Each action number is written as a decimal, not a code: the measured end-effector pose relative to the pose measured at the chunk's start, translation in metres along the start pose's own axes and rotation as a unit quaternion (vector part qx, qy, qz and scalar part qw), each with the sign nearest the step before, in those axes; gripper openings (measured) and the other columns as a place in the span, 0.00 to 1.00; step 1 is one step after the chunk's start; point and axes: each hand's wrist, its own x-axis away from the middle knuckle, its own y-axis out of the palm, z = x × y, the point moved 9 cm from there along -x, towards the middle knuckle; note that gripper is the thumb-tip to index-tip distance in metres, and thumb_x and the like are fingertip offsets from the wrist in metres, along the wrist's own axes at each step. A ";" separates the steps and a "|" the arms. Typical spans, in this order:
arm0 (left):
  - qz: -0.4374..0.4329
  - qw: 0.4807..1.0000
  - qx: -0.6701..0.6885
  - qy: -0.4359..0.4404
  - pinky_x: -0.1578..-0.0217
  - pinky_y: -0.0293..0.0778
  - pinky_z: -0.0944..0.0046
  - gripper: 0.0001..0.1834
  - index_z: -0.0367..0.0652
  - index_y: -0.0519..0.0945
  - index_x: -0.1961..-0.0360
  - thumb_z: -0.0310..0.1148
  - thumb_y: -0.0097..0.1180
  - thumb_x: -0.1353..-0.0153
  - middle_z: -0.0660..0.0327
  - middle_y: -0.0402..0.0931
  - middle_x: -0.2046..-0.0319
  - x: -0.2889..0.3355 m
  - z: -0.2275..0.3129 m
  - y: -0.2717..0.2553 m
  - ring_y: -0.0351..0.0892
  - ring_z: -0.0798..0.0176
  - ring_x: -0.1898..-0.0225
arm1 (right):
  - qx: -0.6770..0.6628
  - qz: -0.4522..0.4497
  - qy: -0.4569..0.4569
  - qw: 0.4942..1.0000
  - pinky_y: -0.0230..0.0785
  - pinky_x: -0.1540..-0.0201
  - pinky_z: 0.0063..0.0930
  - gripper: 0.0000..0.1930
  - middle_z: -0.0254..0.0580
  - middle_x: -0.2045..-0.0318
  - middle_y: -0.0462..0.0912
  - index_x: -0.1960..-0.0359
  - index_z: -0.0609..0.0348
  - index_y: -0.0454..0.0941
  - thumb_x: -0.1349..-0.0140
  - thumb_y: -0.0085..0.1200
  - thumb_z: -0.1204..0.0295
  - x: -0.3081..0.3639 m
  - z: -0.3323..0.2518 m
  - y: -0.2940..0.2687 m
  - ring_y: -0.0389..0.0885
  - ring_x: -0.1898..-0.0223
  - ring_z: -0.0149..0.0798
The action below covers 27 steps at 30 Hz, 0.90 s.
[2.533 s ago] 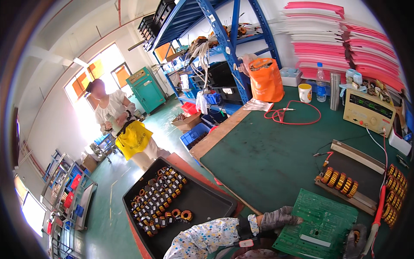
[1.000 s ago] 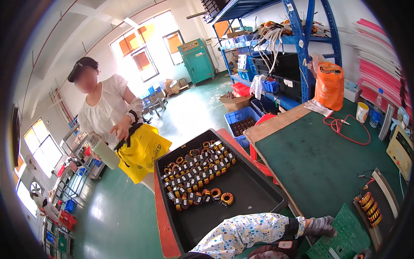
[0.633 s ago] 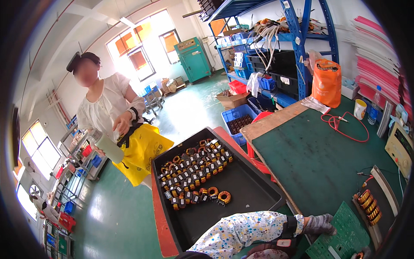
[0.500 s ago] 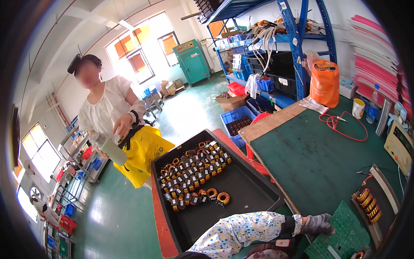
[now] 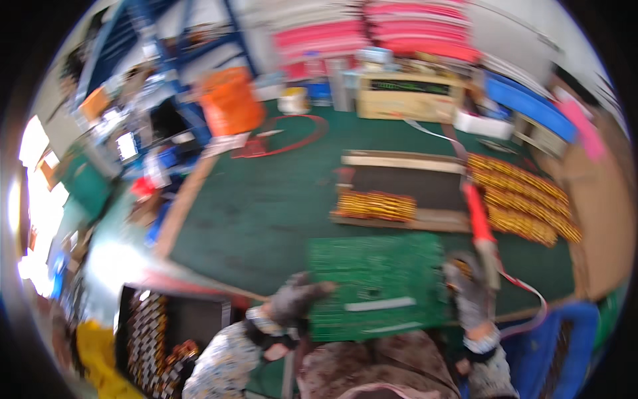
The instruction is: Assembling electronic components by placing small inductive coils onto a green printed circuit board.
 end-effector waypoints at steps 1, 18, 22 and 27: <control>-0.018 0.998 0.064 -0.022 0.61 0.74 0.65 0.22 0.36 0.73 0.51 0.39 0.56 0.43 0.58 0.77 0.60 -0.001 0.014 0.019 0.77 0.66 0.60 | 0.010 -0.028 -0.052 0.998 0.66 0.60 0.23 0.13 0.37 0.66 0.74 0.61 0.59 0.73 0.40 0.53 0.63 -0.002 -0.004 -0.001 0.73 0.64 0.29; 0.030 0.997 0.021 -0.062 0.83 0.66 0.76 0.22 0.38 0.74 0.53 0.39 0.60 0.44 0.65 0.78 0.70 -0.007 0.004 0.020 0.73 0.76 0.78 | -0.025 -0.065 0.044 0.997 0.71 0.68 0.26 0.06 0.40 0.74 0.77 0.67 0.58 0.72 0.46 0.54 0.76 0.002 0.008 0.002 0.77 0.73 0.33; 0.021 0.998 0.015 -0.062 0.85 0.63 0.77 0.21 0.38 0.74 0.53 0.40 0.60 0.44 0.66 0.77 0.71 -0.007 0.001 0.016 0.72 0.76 0.80 | 0.187 -0.083 -0.132 0.970 0.70 0.62 0.38 0.10 0.50 0.68 0.76 0.66 0.59 0.71 0.50 0.57 0.73 0.006 -0.024 0.024 0.76 0.64 0.53; 0.014 0.998 0.005 -0.056 0.86 0.62 0.77 0.21 0.38 0.75 0.55 0.40 0.60 0.45 0.66 0.77 0.72 -0.011 0.005 0.021 0.71 0.77 0.81 | 0.178 -0.169 -0.184 0.952 0.69 0.56 0.36 0.20 0.47 0.62 0.75 0.59 0.56 0.71 0.54 0.62 0.70 0.012 -0.025 0.019 0.76 0.58 0.48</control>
